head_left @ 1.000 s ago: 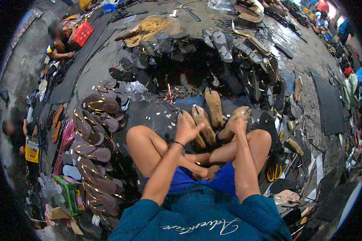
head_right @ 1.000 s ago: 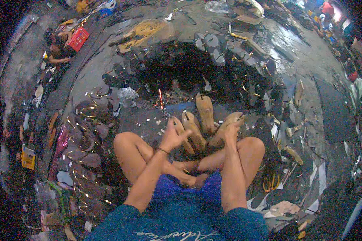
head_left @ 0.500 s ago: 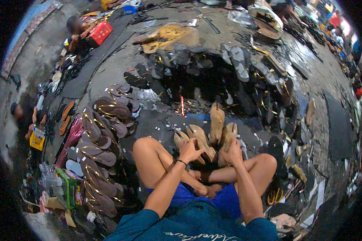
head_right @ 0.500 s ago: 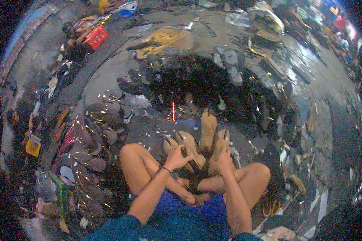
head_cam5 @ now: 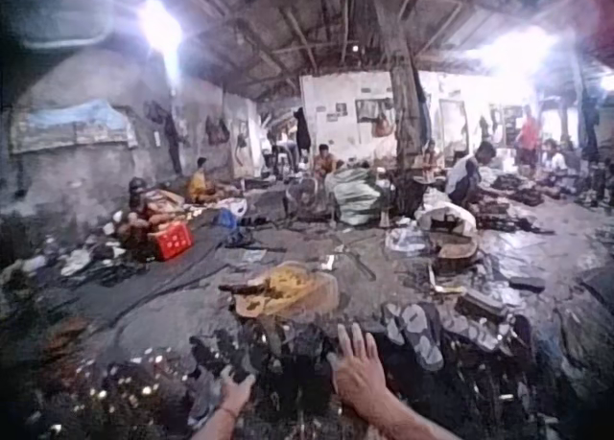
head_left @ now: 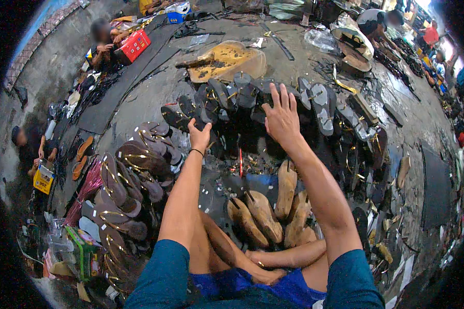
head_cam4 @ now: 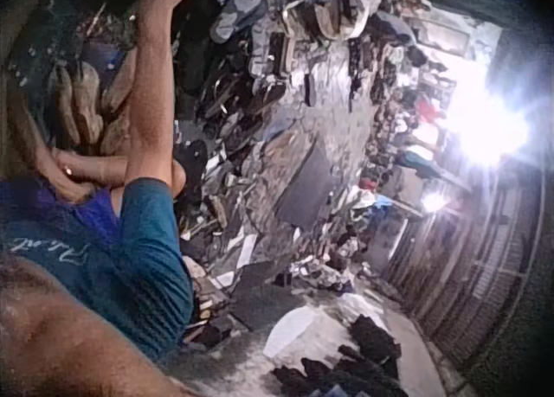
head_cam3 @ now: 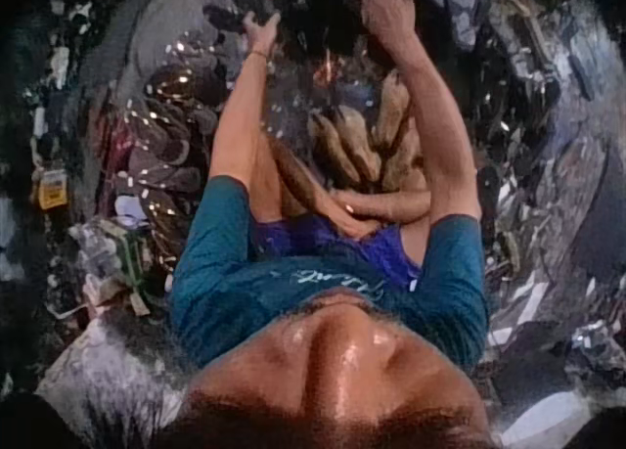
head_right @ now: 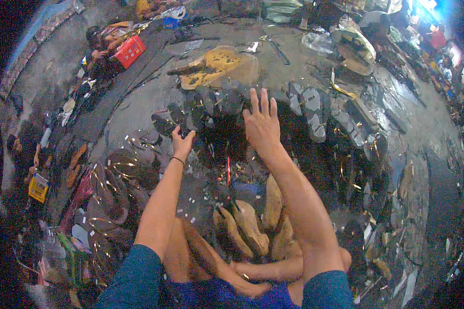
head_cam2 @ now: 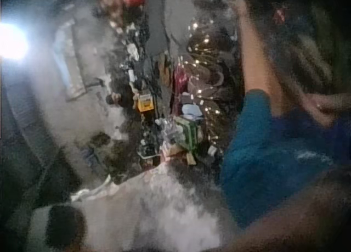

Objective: The person sits on the floor and repeatedly picks up sandal soles and straps, then presses the straps onto the soles to assemble them. The person handles the sandals one at a time, turning them over and pressing the straps into place.

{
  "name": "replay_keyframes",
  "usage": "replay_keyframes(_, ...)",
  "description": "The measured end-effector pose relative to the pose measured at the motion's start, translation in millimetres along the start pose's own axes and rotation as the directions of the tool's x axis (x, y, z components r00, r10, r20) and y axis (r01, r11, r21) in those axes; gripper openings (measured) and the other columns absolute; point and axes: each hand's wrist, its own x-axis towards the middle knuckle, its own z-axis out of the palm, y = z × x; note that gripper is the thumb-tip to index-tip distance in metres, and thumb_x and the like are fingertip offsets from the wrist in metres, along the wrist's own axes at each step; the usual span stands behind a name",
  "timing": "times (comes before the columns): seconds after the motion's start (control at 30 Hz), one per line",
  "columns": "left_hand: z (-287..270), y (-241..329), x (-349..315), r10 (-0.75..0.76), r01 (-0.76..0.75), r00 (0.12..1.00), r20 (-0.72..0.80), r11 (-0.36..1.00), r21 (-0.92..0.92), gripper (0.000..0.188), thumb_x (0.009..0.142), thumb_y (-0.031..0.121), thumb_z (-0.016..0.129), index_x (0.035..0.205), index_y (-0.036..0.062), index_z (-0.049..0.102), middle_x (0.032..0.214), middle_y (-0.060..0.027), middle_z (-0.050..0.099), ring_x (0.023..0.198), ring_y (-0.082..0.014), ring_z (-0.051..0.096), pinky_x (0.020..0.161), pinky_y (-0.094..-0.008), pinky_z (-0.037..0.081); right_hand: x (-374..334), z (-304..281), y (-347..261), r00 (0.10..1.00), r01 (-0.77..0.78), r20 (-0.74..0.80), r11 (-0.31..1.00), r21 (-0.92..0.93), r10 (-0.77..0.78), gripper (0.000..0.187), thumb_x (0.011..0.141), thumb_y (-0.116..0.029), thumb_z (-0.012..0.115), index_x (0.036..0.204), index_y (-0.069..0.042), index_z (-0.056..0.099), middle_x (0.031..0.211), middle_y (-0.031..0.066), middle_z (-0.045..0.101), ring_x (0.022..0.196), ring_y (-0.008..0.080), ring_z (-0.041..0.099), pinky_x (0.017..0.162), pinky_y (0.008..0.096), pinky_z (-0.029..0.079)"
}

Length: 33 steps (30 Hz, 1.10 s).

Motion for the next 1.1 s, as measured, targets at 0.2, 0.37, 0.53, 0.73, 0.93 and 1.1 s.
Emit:
replay_keyframes(0.2,34.0,11.4,-11.5,0.035,-0.03,0.999,0.028,0.984,-0.176,0.076,0.08,0.024,0.071,0.138,-0.0043,0.031,0.138,-0.0249,0.043,0.126,-0.0366,0.044,0.104,-0.0395,0.036,-6.4,48.0,47.4,0.999,0.043,-0.023,0.999,0.026,-0.042,0.03,0.081,-0.007,0.059,0.11,-0.01,0.067,0.134,0.0102,0.049,0.129,0.0321,0.042,0.107,0.0411,0.034)
replay_keyframes(0.37,33.3,56.0,-109.6,0.356,-0.325,0.927,0.116,0.919,-0.224,0.069,0.086,0.02,0.068,0.139,-0.0042,0.031,0.14,-0.0247,0.04,0.129,-0.0319,0.041,0.106,-0.0396,0.034,-89.4,6.0,24.4,0.825,-0.314,-0.139,0.648,0.694,0.548,0.033,0.086,0.0,0.057,0.118,-0.006,0.062,0.121,0.0134,0.062,0.106,0.029,0.062,0.092,0.0338,0.049)
replay_keyframes(0.53,-22.5,124.2,-221.7,0.18,0.093,0.921,0.345,0.76,-0.644,0.053,0.087,0.015,0.069,0.13,-0.0031,0.043,0.117,-0.0127,0.057,0.104,-0.0151,0.056,0.09,-0.0264,0.046,-230.5,-92.4,-75.0,0.589,-0.442,0.615,-0.428,0.789,0.524,0.04,0.09,-0.002,0.058,0.129,0.0,0.05,0.119,0.0092,0.06,0.106,0.0152,0.058,0.089,0.0278,0.049)
replay_keyframes(0.73,-111.9,146.1,-334.5,0.175,-0.157,0.861,0.478,0.985,-0.077,0.034,0.083,0.013,0.068,0.112,-0.0032,0.059,0.096,-0.0094,0.068,0.085,-0.0174,0.065,0.078,-0.034,0.052,-254.5,-191.3,-116.2,0.737,-0.491,0.364,0.081,0.867,0.57,0.035,0.085,-0.01,0.067,0.118,-0.002,0.057,0.113,0.0131,0.062,0.103,0.024,0.061,0.09,0.0349,0.049)
replay_keyframes(0.93,-156.7,123.9,-403.1,0.445,-0.572,0.698,0.561,0.818,0.061,0.037,0.085,0.007,0.061,0.12,-0.0047,0.055,0.094,-0.0225,0.066,0.084,-0.0343,0.067,0.073,-0.0387,0.052,-284.9,-209.5,-151.8,0.856,-0.456,0.316,0.309,0.835,0.409,0.022,0.08,-0.008,0.068,0.101,-0.002,0.065,0.088,0.0143,0.066,0.077,0.0266,0.066,0.068,0.0346,0.053)
replay_keyframes(1.1,-166.4,104.4,-415.3,0.463,-0.603,0.601,0.651,0.797,-0.01,0.038,0.084,0.003,0.06,0.12,-0.0061,0.055,0.102,-0.023,0.065,0.089,-0.0349,0.067,0.077,-0.0395,0.053,-317.0,-205.8,-165.0,0.866,-0.452,0.314,0.338,0.826,0.39,0.015,0.078,-0.004,0.069,0.092,-0.001,0.065,0.086,0.0149,0.065,0.079,0.025,0.067,0.066,0.0341,0.053)
